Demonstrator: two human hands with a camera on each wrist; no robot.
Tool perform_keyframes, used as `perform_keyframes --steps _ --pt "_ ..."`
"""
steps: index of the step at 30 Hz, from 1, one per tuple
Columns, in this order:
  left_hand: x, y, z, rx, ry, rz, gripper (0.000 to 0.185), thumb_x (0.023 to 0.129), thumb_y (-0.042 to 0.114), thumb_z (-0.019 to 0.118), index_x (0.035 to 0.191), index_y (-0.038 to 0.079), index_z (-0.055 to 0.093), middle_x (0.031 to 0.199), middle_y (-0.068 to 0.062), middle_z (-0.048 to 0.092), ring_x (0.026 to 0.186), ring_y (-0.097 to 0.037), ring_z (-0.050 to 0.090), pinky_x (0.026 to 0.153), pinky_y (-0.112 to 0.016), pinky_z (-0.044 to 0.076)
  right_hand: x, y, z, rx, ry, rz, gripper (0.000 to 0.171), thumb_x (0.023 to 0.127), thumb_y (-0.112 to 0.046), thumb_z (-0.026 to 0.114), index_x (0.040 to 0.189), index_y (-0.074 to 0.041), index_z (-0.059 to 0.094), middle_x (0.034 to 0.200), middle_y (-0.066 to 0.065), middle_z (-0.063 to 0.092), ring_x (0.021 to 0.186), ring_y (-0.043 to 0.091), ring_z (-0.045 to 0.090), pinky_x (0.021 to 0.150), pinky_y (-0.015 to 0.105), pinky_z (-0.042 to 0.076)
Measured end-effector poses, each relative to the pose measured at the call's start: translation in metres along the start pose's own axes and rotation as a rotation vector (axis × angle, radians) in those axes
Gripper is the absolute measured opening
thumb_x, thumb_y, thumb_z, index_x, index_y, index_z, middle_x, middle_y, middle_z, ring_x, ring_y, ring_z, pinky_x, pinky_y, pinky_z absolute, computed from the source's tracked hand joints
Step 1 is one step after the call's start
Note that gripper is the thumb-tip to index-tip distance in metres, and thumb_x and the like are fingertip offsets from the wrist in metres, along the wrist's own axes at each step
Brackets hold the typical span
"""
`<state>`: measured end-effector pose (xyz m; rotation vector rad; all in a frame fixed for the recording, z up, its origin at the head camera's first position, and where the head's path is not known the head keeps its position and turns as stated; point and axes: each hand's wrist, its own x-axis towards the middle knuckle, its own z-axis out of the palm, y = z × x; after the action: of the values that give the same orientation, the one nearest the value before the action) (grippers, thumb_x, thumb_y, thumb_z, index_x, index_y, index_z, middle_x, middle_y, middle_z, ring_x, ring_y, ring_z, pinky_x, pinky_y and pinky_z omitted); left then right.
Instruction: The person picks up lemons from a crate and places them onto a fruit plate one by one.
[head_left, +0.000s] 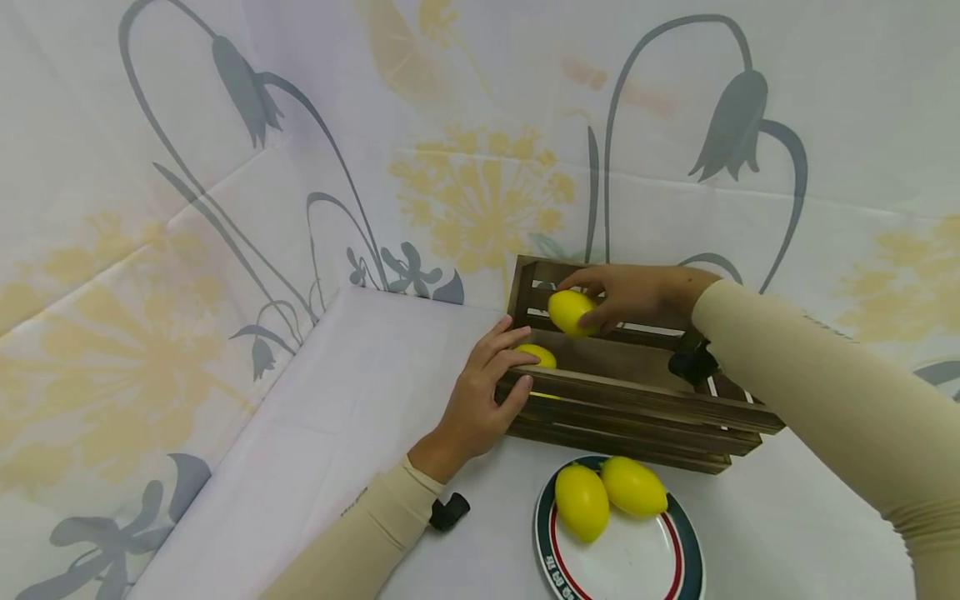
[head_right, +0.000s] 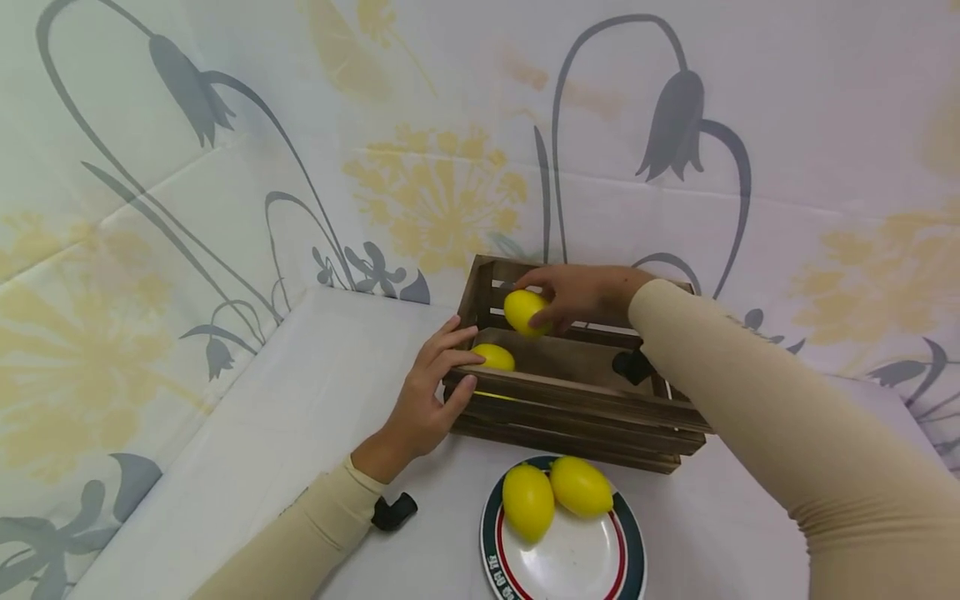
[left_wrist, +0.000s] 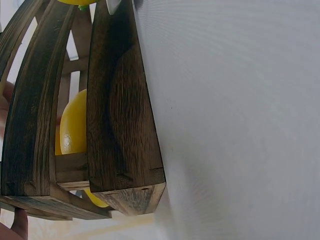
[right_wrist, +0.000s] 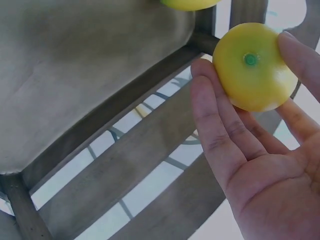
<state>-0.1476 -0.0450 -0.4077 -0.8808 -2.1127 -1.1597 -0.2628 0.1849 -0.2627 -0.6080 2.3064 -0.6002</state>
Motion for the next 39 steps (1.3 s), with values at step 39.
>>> perform_keyframes --steps 39 --pt "0.001 0.005 0.003 -0.062 0.022 -0.052 0.020 0.097 0.014 0.057 0.115 0.011 0.065 0.147 -0.008 0.050 0.152 -0.026 0.028 0.124 -0.048 0.027 -0.074 0.002 0.024 -0.053 0.257 -0.224 0.064 0.094 -0.029 0.070 0.151 -0.024 0.041 0.142 0.011 0.053 0.127 0.038 0.059 0.101 0.051 0.054"
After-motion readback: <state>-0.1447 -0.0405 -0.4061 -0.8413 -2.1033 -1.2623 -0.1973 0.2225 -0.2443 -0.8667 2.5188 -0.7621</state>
